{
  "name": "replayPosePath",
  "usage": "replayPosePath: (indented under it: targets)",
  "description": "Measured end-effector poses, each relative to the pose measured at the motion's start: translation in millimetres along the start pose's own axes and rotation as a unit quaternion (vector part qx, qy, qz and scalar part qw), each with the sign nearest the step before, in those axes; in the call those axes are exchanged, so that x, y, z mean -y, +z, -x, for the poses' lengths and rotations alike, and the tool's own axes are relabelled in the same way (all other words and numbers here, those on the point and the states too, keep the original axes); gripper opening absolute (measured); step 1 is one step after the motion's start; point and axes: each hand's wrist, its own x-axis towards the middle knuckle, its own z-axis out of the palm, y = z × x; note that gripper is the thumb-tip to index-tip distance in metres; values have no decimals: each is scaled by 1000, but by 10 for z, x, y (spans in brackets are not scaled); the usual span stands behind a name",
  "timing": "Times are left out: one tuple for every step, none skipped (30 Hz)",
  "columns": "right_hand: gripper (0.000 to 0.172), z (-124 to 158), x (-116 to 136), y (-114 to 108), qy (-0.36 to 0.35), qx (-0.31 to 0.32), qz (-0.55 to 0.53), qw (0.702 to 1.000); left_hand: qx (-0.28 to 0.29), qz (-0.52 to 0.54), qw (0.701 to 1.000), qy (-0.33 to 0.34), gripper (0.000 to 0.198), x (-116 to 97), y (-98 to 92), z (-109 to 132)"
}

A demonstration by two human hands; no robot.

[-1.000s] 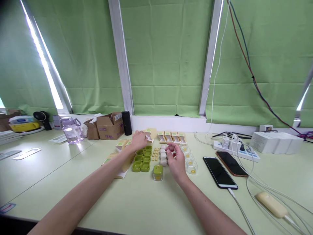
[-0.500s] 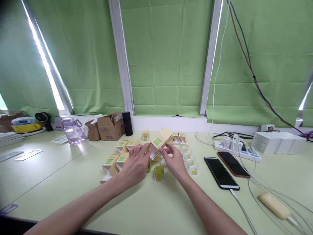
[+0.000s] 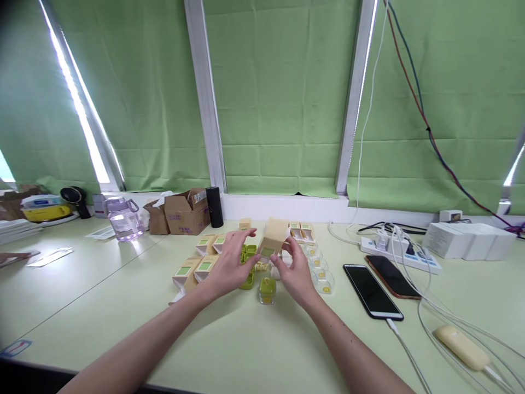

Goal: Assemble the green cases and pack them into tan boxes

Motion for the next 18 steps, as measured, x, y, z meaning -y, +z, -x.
replayPosePath:
  targets:
    - [51,16,-6,-5,-16,2,24,1000,10,18,1000,-6,52,28,23,-25]
    - [51,30,-18,-14,-32,1,51,998,16,32,999,-7,53,60,49,-40]
    - [51,42,-31,-25,-51,1,79,996,17,41,999,-2,53,93,76,-44]
    - [50,51,-44,-38,-73,4,106,992,11,47,999,6,52,127,104,-39]
    - [51,58,-54,-51,-97,11,130,987,2,48,999,17,50,162,130,-27]
    - [53,64,-59,-63,-125,25,149,981,-7,45,998,33,48,195,153,-8]
    - [56,68,-59,-74,-154,41,163,974,-19,35,998,50,46,228,172,14]
    - [60,71,-55,-82,-182,56,173,966,-31,19,997,69,46,259,187,38]
    - [66,74,-49,-88,-207,67,182,959,-42,-1,995,89,47,288,197,61]
    - [71,76,-45,-93,-228,73,194,951,-52,-25,993,106,48,316,202,83]
    - [75,77,-45,-96,-243,74,208,945,-63,-50,989,124,49,343,204,101]
    - [78,77,-51,-99,-253,68,225,939,-75,-72,984,145,48,369,203,116]
    - [78,76,-63,-102,-258,59,243,933,-91,-90,977,168,47,391,201,127]
    - [77,73,-81,-105,-262,49,262,927,-112,-105,969,194,45,411,198,134]
    - [74,70,-103,-108,-267,37,278,922,-133,-115,960,219,44,427,196,137]
    - [70,65,-126,-110,-272,26,291,917,-153,-122,951,240,43,437,194,140]
    - [67,61,-149,-112,-278,15,301,912,-170,-128,943,254,42,443,193,141]
    - [64,58,-168,-112,-283,6,308,908,-183,-132,938,263,41,446,193,143]
